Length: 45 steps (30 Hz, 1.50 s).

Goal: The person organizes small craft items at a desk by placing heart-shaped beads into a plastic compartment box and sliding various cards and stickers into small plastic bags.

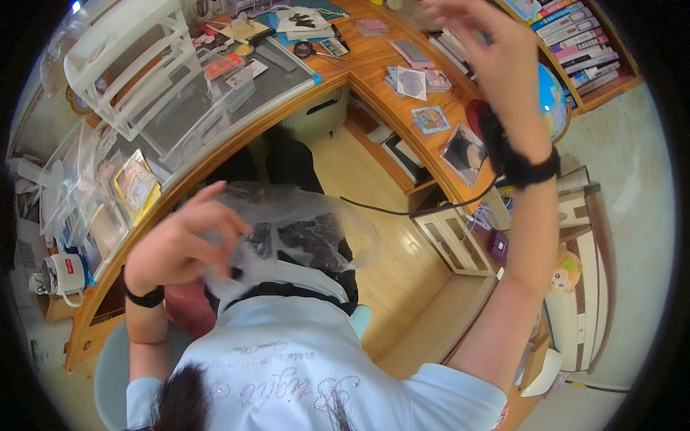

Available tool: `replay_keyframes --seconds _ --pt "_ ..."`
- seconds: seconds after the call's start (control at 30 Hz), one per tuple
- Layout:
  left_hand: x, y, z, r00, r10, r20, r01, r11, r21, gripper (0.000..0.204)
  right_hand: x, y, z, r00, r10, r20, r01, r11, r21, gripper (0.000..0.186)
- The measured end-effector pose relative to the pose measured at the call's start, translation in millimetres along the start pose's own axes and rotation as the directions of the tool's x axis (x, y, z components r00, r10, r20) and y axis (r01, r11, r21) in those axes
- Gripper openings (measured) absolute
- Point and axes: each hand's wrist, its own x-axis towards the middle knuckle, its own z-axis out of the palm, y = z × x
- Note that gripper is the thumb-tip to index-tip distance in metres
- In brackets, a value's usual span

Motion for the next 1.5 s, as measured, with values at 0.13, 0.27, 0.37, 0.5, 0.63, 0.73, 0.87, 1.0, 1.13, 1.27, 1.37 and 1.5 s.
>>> replay_keyframes --seconds 0.13,0.27,0.37,0.5,0.63,0.73,0.87,1.0,1.13,1.27,1.37,1.5 --pt "-36.2 -16.2 -15.3 0.926 -0.125 -0.356 0.073 0.985 -0.157 0.017 -34.5 55.1 -20.1 0.983 0.135 -0.128 -0.139 0.990 -0.025 0.018" --pt "-54.4 -8.6 -17.9 0.874 -0.137 -0.467 0.133 0.990 -0.041 0.012 -54.5 -11.5 -15.8 0.951 0.285 0.118 -0.305 0.926 0.220 0.020" --pt "-55.5 -11.7 -12.1 0.876 -0.125 -0.466 0.123 0.992 -0.035 0.013 -81.5 -97.7 12.6 0.828 0.194 0.526 -0.462 0.768 0.444 0.031" --pt "-29.4 -4.7 -8.1 0.916 -0.075 -0.395 0.053 0.996 -0.065 0.016 -119.6 -167.9 81.2 0.827 -0.088 0.556 -0.142 0.924 0.356 0.035" --pt "-16.3 0.1 -4.1 0.936 -0.043 -0.348 0.015 0.996 -0.084 0.018 -130.6 -174.4 161.4 0.735 -0.020 0.678 -0.177 0.959 0.220 0.029" --pt "-10.6 -12.4 -1.4 0.923 -0.018 -0.383 -0.034 0.991 -0.129 0.015 -147.7 -168.5 217.4 0.710 0.085 0.699 -0.215 0.971 0.101 0.019" --pt "-25.1 -11.4 -7.8 0.869 -0.103 -0.484 0.087 0.995 -0.057 0.019 -148.6 -166.2 193.5 0.811 0.087 0.578 -0.127 0.992 0.029 0.049" --pt "-35.4 -4.1 -13.8 0.899 -0.248 -0.361 0.230 0.969 -0.094 0.017 -117.4 -124.5 108.9 0.729 -0.180 0.660 -0.339 0.743 0.577 0.038" --pt "-19.8 -7.1 -23.5 0.964 -0.261 0.058 0.264 0.962 -0.072 0.021 -130.5 -40.6 86.5 0.636 0.448 0.628 -0.695 0.687 0.214 0.027" --pt "-11.6 -7.1 -35.2 0.961 -0.248 0.126 0.263 0.958 -0.119 0.046 -170.1 38.8 108.6 0.630 0.670 0.392 -0.687 0.717 -0.121 0.026" --pt "-18.9 -21.7 -43.0 0.975 -0.215 0.052 0.221 0.936 -0.275 0.053 -189.1 58.3 119.0 0.589 0.741 0.324 -0.714 0.665 -0.222 0.026" --pt "-10.3 -29.7 -42.6 0.954 -0.291 -0.065 0.252 0.903 -0.348 0.052 -197.2 59.7 125.8 0.539 0.799 0.266 -0.792 0.588 -0.160 0.022"
